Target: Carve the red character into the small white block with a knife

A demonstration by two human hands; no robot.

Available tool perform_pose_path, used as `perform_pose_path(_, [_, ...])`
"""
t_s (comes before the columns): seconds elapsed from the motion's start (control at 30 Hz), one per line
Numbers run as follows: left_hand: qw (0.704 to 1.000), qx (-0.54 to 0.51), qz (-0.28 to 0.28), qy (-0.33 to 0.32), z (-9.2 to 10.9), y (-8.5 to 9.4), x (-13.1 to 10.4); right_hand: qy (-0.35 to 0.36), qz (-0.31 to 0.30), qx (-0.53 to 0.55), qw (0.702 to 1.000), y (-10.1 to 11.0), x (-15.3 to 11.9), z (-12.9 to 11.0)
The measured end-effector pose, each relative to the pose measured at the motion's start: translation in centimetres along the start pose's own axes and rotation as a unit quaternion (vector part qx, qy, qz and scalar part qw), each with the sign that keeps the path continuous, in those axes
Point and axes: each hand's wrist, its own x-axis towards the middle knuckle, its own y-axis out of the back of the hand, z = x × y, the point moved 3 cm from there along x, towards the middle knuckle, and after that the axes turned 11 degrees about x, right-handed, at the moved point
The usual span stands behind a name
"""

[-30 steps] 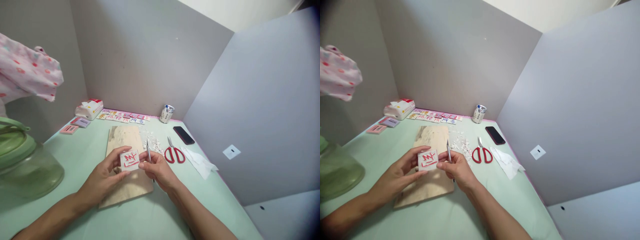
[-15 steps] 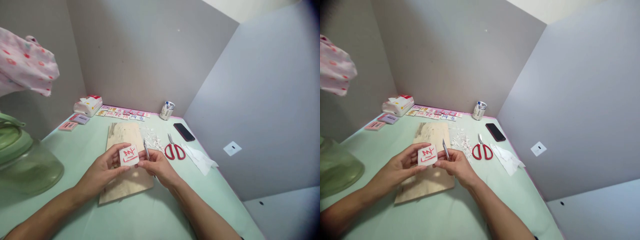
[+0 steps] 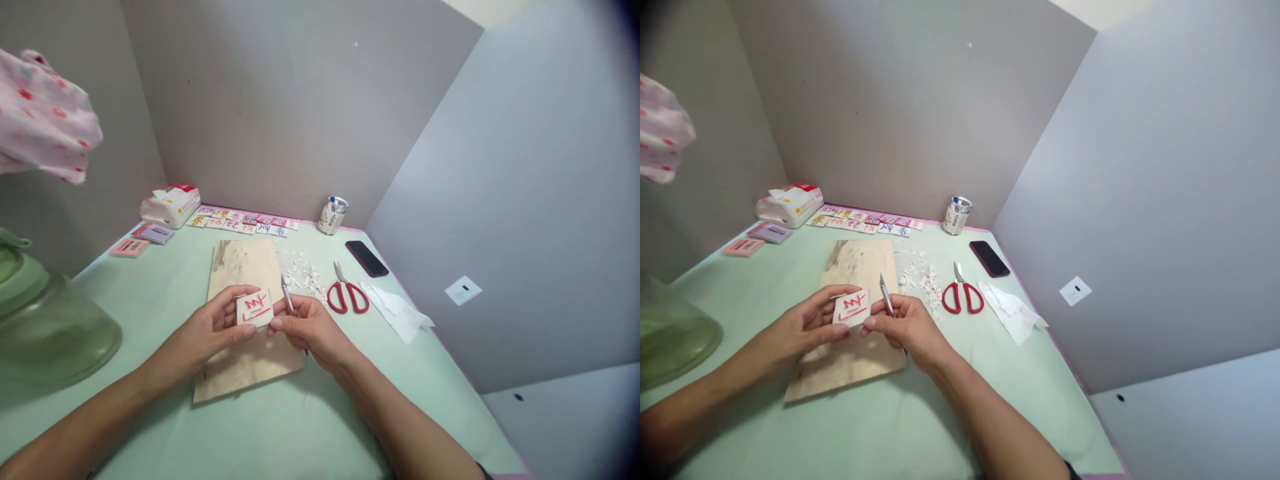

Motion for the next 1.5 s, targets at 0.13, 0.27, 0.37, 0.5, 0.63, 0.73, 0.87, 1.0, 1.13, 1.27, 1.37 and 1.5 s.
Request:
perform_pose_path(0.13, [1.000,-0.008,-0.002,-0.005,0.0,0.0,0.1,0.003,-0.003,-0.013,1.000,-0.2,0.0,0.0])
perform_pose_path(0.27, [1.000,0.004,-0.009,-0.009,0.3,0.2,-0.1,0.003,-0.009,-0.031,0.999,0.0,-0.1,0.1])
perform_pose_path(0.37, [1.000,0.020,-0.019,-0.015,0.6,0.1,-0.4,-0.003,-0.027,-0.052,0.998,0.3,-0.1,0.0])
perform_pose_path(0.5, [0.998,0.052,-0.011,-0.033,1.0,0.0,-0.9,-0.001,-0.047,-0.069,0.997,0.4,-0.3,-0.3])
perform_pose_path(0.63, [0.991,0.116,0.025,-0.059,1.6,0.1,-1.4,0.013,-0.044,-0.071,0.996,0.4,-0.3,-0.4])
perform_pose_path(0.73, [0.985,0.157,0.043,-0.062,1.9,0.0,-1.6,0.014,-0.045,-0.075,0.996,0.3,-0.3,-0.4])
perform_pose_path(0.87, [0.987,0.153,0.046,-0.025,1.6,-0.6,-1.5,0.001,-0.049,-0.090,0.995,0.2,-0.2,-0.2])
perform_pose_path(1.0, [0.986,0.162,0.021,-0.015,1.3,-0.9,-1.0,-0.008,-0.045,-0.114,0.992,0.3,-0.2,0.0])
perform_pose_path(1.13, [0.973,0.228,-0.008,-0.018,1.2,-0.2,-0.6,-0.007,-0.036,-0.154,0.987,0.7,0.0,0.3])
perform_pose_path(1.27, [0.933,0.357,0.027,-0.029,1.1,0.7,-0.5,0.017,-0.007,-0.228,0.973,1.1,0.5,0.9])
perform_pose_path(1.37, [0.887,0.455,0.070,-0.039,1.0,0.9,-0.4,0.063,0.030,-0.309,0.948,1.4,0.5,0.7])
perform_pose_path(1.5, [0.835,0.538,0.091,-0.067,1.0,0.8,-0.3,0.142,0.036,-0.412,0.899,1.8,-0.4,-0.7])
